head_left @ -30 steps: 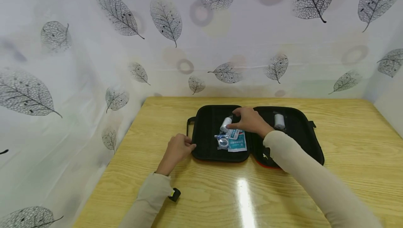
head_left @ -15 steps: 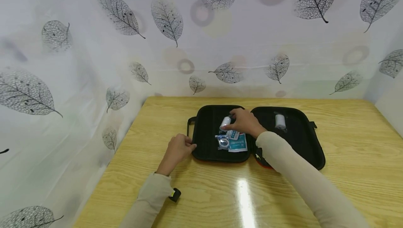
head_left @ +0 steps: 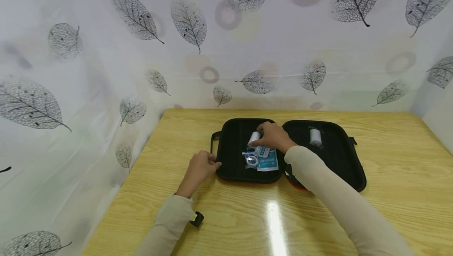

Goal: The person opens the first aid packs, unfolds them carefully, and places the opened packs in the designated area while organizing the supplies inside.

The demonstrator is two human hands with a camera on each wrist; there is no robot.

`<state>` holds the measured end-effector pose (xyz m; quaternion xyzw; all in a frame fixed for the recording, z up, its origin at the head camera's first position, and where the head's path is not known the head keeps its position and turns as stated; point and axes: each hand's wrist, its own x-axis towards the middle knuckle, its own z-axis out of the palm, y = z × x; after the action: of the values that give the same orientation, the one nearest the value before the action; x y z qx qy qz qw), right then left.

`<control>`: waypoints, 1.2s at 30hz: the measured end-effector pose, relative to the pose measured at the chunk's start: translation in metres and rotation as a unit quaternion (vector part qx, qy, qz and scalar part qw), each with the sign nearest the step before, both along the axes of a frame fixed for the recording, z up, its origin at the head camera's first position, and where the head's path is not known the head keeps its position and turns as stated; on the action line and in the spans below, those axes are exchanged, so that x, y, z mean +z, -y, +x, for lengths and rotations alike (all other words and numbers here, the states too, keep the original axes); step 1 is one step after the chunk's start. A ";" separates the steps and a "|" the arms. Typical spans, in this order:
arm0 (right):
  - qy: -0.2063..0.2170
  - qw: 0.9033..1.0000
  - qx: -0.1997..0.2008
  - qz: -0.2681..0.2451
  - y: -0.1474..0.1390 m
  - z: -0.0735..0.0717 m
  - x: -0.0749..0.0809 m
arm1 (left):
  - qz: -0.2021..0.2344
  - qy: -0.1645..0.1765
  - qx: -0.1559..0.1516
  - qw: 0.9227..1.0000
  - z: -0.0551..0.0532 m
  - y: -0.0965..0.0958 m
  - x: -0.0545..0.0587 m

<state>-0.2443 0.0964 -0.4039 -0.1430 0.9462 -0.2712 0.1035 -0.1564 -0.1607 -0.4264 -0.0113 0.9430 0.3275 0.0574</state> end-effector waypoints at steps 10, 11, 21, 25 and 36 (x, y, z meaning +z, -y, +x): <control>-0.005 0.999 0.008 -0.036 -0.005 -0.002 -0.002 | -0.005 -0.003 -0.002 1.000 0.000 -0.001 0.000; -0.006 0.999 0.010 -0.041 -0.006 -0.001 -0.001 | -0.006 -0.002 -0.002 1.000 0.000 -0.001 0.000; -0.026 0.998 0.011 -0.060 -0.033 -0.003 0.007 | -0.007 0.005 0.000 1.000 0.001 -0.002 0.000; -0.027 0.998 0.008 -0.062 -0.053 -0.002 0.012 | -0.008 0.004 -0.003 1.000 0.001 -0.002 0.000; -0.032 0.996 -0.002 -0.085 -0.119 0.015 0.022 | -0.009 0.005 0.001 1.000 -0.001 -0.002 -0.001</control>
<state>-0.2296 0.2155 -0.3822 -0.1576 0.9229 -0.3461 0.0596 -0.1574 -0.1586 -0.4270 -0.0139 0.9455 0.3194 0.0619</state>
